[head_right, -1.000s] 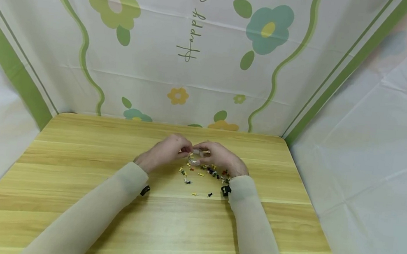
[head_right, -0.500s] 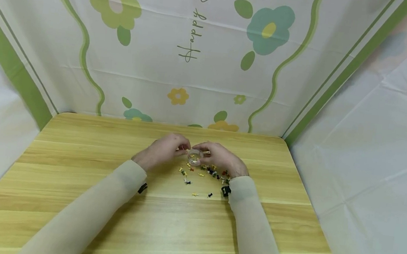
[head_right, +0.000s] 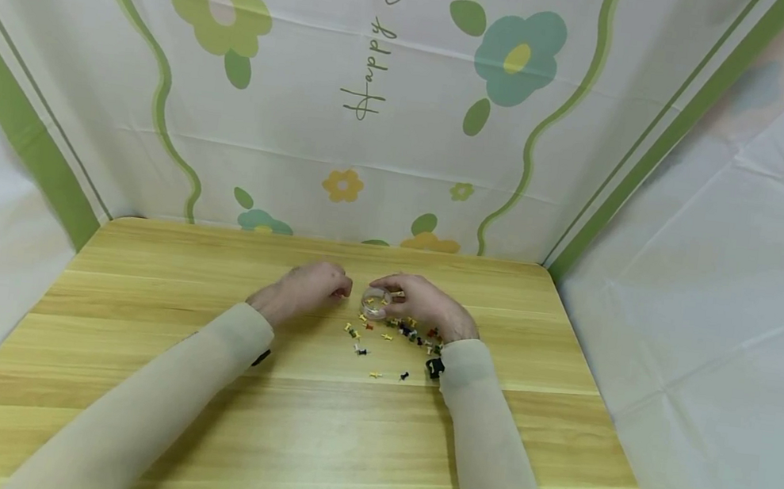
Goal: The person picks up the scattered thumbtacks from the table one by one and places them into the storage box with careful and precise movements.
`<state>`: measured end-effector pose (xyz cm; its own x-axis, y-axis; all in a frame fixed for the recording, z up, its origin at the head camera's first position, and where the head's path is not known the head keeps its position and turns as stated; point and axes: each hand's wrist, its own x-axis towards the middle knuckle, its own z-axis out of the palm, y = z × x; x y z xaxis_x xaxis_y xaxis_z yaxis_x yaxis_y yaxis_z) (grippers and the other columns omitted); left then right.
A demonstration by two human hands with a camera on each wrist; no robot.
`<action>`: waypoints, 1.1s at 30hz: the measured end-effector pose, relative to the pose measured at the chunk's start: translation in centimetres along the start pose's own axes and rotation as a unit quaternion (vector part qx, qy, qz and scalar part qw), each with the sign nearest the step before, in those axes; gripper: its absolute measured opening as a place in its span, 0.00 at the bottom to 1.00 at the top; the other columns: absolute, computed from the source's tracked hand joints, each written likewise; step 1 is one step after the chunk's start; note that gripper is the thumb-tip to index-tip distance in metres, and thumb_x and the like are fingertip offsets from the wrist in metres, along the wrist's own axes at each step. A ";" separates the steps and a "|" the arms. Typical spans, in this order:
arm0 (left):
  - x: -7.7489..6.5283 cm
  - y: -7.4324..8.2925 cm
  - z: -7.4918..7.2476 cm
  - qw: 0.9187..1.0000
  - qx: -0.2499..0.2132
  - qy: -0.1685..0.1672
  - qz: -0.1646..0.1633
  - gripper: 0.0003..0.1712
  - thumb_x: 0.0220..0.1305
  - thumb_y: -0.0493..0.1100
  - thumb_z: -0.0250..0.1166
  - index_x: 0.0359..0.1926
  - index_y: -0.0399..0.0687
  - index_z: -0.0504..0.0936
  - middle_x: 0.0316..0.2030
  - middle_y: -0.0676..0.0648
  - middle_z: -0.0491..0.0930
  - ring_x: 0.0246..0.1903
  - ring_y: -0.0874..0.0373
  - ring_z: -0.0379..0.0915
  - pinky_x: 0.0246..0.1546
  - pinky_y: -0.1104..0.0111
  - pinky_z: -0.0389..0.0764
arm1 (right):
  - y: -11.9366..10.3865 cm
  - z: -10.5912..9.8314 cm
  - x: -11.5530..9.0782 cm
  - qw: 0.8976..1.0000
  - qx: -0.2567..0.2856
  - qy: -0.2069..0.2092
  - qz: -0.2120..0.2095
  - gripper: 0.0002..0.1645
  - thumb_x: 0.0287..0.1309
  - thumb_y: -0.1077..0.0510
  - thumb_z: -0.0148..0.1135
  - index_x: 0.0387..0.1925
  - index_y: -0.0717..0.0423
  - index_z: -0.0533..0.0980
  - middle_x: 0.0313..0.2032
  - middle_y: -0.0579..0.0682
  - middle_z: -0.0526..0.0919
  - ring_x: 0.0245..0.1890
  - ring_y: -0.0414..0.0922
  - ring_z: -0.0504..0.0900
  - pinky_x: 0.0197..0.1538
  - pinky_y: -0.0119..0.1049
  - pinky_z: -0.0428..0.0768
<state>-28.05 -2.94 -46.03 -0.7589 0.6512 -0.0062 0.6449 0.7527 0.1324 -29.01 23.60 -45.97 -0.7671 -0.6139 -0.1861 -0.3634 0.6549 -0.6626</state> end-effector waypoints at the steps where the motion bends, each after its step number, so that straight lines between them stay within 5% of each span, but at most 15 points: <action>1: 0.0 0.0 0.2 1.000 0.004 -0.003 0.001 0.08 0.71 0.36 0.66 0.46 0.50 0.89 0.44 0.52 0.85 0.44 0.61 0.79 0.46 0.70 0.81 | 0.0 0.0 0.0 1.000 0.000 0.000 0.000 0.34 0.65 0.55 0.70 0.71 0.44 0.74 0.66 0.48 0.78 0.61 0.47 0.77 0.62 0.47 0.77; 17: -0.1 -0.2 0.8 0.999 -0.039 -0.011 -0.017 0.06 0.73 0.41 0.65 0.45 0.52 0.88 0.44 0.53 0.84 0.45 0.60 0.78 0.48 0.68 0.80 | 0.1 0.1 0.1 1.000 0.004 0.001 0.009 0.34 0.65 0.55 0.71 0.71 0.42 0.74 0.66 0.45 0.78 0.61 0.46 0.77 0.61 0.44 0.78; 33: 0.3 2.0 0.7 0.978 -0.187 0.084 -0.035 0.07 0.70 0.41 0.69 0.47 0.49 0.88 0.41 0.55 0.85 0.41 0.63 0.78 0.46 0.71 0.80 | 0.3 0.0 0.2 1.000 -0.004 -0.005 0.009 0.33 0.66 0.54 0.70 0.71 0.37 0.74 0.68 0.42 0.76 0.64 0.44 0.75 0.64 0.45 0.76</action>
<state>-26.97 -1.15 -46.47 -0.8249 0.5500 0.1306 0.5358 0.6868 0.4912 -29.26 23.69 -46.21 -0.7681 -0.6067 -0.2047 -0.3539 0.6686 -0.6540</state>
